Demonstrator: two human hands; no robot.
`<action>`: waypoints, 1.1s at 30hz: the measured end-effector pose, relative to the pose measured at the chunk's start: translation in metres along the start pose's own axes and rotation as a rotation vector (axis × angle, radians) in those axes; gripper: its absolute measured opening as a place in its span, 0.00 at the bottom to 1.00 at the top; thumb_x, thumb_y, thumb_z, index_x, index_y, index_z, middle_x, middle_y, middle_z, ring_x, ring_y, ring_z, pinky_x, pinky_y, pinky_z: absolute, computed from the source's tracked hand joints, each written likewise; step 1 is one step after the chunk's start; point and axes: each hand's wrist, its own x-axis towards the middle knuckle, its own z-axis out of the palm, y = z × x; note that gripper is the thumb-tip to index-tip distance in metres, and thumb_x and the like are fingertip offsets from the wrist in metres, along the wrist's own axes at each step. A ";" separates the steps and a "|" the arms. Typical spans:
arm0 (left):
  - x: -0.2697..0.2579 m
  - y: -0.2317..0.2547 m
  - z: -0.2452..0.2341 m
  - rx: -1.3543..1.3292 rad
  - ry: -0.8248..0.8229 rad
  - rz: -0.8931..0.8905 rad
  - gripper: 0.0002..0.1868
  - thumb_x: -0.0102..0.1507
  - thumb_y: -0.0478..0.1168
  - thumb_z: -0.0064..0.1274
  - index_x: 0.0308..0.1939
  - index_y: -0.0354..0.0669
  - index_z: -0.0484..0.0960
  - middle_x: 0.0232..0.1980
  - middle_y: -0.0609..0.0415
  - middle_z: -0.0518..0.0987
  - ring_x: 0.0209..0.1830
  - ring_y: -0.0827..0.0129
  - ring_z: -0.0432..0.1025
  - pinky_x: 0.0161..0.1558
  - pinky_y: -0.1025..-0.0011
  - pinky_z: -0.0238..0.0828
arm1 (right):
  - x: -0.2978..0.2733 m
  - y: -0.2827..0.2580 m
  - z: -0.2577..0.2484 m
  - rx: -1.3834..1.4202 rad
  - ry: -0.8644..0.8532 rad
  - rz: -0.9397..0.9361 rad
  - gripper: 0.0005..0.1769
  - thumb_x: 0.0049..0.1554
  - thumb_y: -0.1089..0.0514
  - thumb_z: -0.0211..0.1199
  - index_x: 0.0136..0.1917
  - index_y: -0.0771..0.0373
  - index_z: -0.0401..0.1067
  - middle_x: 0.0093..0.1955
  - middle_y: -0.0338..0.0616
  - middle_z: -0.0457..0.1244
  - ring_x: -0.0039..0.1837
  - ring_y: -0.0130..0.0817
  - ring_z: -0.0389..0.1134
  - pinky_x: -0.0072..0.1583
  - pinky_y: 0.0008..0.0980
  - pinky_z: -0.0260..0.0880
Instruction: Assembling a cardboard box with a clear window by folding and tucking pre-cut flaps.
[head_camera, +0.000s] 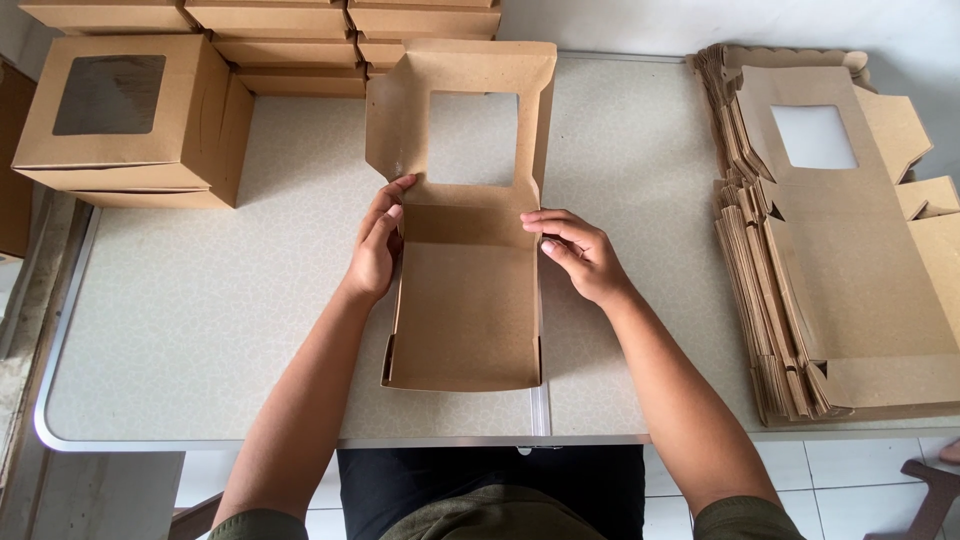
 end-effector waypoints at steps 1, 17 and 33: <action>-0.001 0.001 0.000 0.000 0.000 0.000 0.29 0.69 0.41 0.33 0.76 0.38 0.61 0.65 0.49 0.67 0.65 0.62 0.64 0.65 0.59 0.65 | -0.001 0.003 0.000 0.000 0.001 0.000 0.15 0.63 0.62 0.56 0.57 0.72 0.76 0.61 0.60 0.66 0.67 0.49 0.66 0.69 0.48 0.61; 0.006 -0.002 -0.008 0.052 -0.004 0.012 0.23 0.73 0.39 0.37 0.72 0.38 0.66 0.58 0.52 0.71 0.61 0.68 0.67 0.64 0.64 0.66 | 0.003 -0.025 0.012 -0.083 -0.097 -0.012 0.09 0.63 0.65 0.57 0.53 0.69 0.77 0.54 0.57 0.69 0.56 0.50 0.72 0.60 0.47 0.69; -0.035 0.140 0.038 0.819 -0.231 0.056 0.09 0.61 0.38 0.61 0.44 0.44 0.87 0.32 0.51 0.80 0.33 0.62 0.70 0.41 0.65 0.65 | -0.001 -0.008 0.003 -0.257 0.157 -0.054 0.08 0.62 0.66 0.62 0.54 0.63 0.79 0.43 0.45 0.69 0.46 0.39 0.71 0.52 0.37 0.71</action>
